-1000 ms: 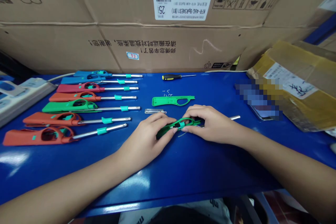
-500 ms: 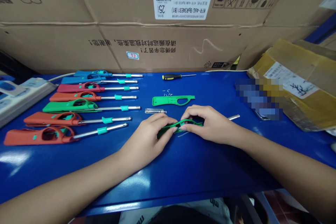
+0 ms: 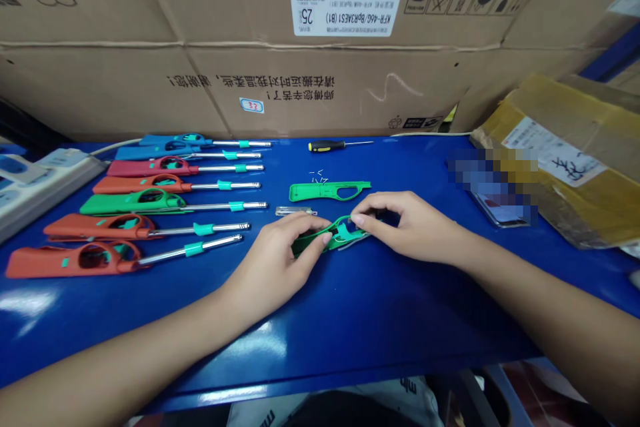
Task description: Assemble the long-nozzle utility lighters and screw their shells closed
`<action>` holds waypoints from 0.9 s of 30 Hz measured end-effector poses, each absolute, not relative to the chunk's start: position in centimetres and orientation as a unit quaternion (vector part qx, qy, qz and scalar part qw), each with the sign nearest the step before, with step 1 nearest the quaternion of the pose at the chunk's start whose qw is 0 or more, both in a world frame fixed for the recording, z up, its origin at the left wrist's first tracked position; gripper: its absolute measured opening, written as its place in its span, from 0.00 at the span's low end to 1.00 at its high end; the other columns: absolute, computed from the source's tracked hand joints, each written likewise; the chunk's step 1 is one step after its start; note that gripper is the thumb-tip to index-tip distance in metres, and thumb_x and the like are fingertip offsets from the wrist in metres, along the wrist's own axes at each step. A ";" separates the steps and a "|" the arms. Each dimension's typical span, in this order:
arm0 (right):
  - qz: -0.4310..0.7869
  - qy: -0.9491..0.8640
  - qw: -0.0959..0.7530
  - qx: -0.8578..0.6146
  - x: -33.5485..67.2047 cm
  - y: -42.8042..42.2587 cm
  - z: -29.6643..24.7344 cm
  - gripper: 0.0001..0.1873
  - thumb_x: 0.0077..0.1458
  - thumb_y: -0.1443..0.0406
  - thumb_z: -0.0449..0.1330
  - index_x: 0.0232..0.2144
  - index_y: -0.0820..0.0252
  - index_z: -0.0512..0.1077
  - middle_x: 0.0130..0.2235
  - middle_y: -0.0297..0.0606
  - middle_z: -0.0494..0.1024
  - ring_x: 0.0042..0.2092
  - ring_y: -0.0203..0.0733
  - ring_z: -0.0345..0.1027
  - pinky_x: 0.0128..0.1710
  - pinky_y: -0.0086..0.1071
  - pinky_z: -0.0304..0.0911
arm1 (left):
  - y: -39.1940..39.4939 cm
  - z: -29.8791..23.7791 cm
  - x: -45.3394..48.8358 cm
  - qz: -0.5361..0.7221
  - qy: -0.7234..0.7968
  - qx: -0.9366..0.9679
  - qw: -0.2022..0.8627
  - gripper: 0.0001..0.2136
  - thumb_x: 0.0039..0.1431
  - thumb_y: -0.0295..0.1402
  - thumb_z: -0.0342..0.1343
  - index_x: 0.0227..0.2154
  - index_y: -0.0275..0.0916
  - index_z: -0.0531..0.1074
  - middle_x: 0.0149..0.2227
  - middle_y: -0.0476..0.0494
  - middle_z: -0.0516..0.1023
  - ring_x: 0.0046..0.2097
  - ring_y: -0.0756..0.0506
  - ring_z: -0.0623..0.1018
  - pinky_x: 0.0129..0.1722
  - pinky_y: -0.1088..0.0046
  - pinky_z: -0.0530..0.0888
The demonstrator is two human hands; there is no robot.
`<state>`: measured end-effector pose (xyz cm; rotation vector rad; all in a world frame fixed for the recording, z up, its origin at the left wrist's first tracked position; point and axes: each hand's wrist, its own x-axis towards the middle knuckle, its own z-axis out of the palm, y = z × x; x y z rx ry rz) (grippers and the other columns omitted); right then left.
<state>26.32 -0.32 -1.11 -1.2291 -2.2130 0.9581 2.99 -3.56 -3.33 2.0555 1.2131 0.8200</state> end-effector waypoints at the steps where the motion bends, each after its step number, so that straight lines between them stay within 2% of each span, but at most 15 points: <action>1: 0.348 -0.803 0.201 -0.441 26.5 -0.4 -0.8 0.12 0.63 0.59 0.58 0.39 0.59 0.79 0.37 0.35 0.82 0.38 0.38 0.73 0.38 0.31 0.64 | -3.6 -3.3 3.0 0.310 0.455 0.777 0.306 0.07 0.68 0.35 0.56 0.44 0.43 0.77 0.43 0.47 0.80 0.44 0.46 0.79 0.45 0.69 0.74; 6: 0.322 -0.832 0.147 -0.426 26.6 -0.8 -0.3 0.09 0.61 0.63 0.62 0.41 0.57 0.79 0.36 0.33 0.82 0.36 0.37 0.72 0.36 0.30 0.63 | -3.7 -3.2 3.0 0.310 0.438 0.786 0.308 0.07 0.68 0.33 0.55 0.43 0.42 0.77 0.42 0.47 0.80 0.44 0.46 0.78 0.46 0.68 0.73; 11: 0.279 -0.858 0.154 -0.402 26.4 -0.8 -0.8 0.08 0.63 0.63 0.60 0.42 0.56 0.79 0.42 0.37 0.84 0.42 0.42 0.76 0.43 0.34 0.64 | -3.7 -3.3 2.9 0.311 0.438 0.785 0.307 0.07 0.68 0.34 0.55 0.43 0.42 0.77 0.42 0.46 0.80 0.44 0.45 0.78 0.45 0.68 0.74; 15: 0.288 -0.856 0.165 -0.395 26.5 -0.7 -0.8 0.09 0.63 0.63 0.60 0.43 0.56 0.79 0.42 0.37 0.84 0.41 0.41 0.77 0.42 0.33 0.66 | -3.5 -3.2 2.9 0.308 0.442 0.784 0.308 0.07 0.67 0.34 0.55 0.43 0.42 0.78 0.42 0.46 0.81 0.44 0.45 0.79 0.47 0.67 0.74; 17: 0.284 -0.862 0.156 -0.389 26.8 -0.8 -0.6 0.11 0.61 0.61 0.62 0.45 0.56 0.78 0.44 0.36 0.84 0.43 0.42 0.77 0.43 0.33 0.66 | -3.4 -3.1 2.9 0.306 0.444 0.784 0.309 0.08 0.67 0.34 0.56 0.43 0.42 0.78 0.43 0.47 0.81 0.45 0.45 0.79 0.48 0.66 0.74; 21: 0.236 -0.883 0.128 -0.385 27.5 -0.9 -0.4 0.23 0.57 0.58 0.67 0.54 0.55 0.73 0.55 0.39 0.79 0.55 0.48 0.72 0.55 0.40 0.64 | -3.3 -3.0 2.7 0.308 0.458 0.775 0.308 0.09 0.67 0.36 0.56 0.45 0.43 0.79 0.45 0.47 0.83 0.47 0.44 0.80 0.49 0.66 0.75; 25: 0.197 -0.891 0.133 -0.386 27.7 -1.0 -0.4 0.24 0.60 0.58 0.64 0.57 0.53 0.69 0.58 0.42 0.75 0.58 0.50 0.68 0.57 0.45 0.62 | -3.1 -3.1 2.5 0.325 0.475 0.758 0.306 0.10 0.66 0.38 0.57 0.44 0.42 0.80 0.47 0.46 0.83 0.50 0.43 0.81 0.53 0.63 0.76; 27: 0.173 -0.892 0.146 -0.391 27.6 -0.9 -0.3 0.22 0.60 0.59 0.63 0.55 0.54 0.68 0.57 0.44 0.73 0.57 0.52 0.67 0.55 0.46 0.63 | -3.0 -3.2 2.5 0.334 0.478 0.754 0.303 0.10 0.66 0.39 0.58 0.43 0.42 0.80 0.47 0.45 0.83 0.50 0.42 0.81 0.53 0.62 0.76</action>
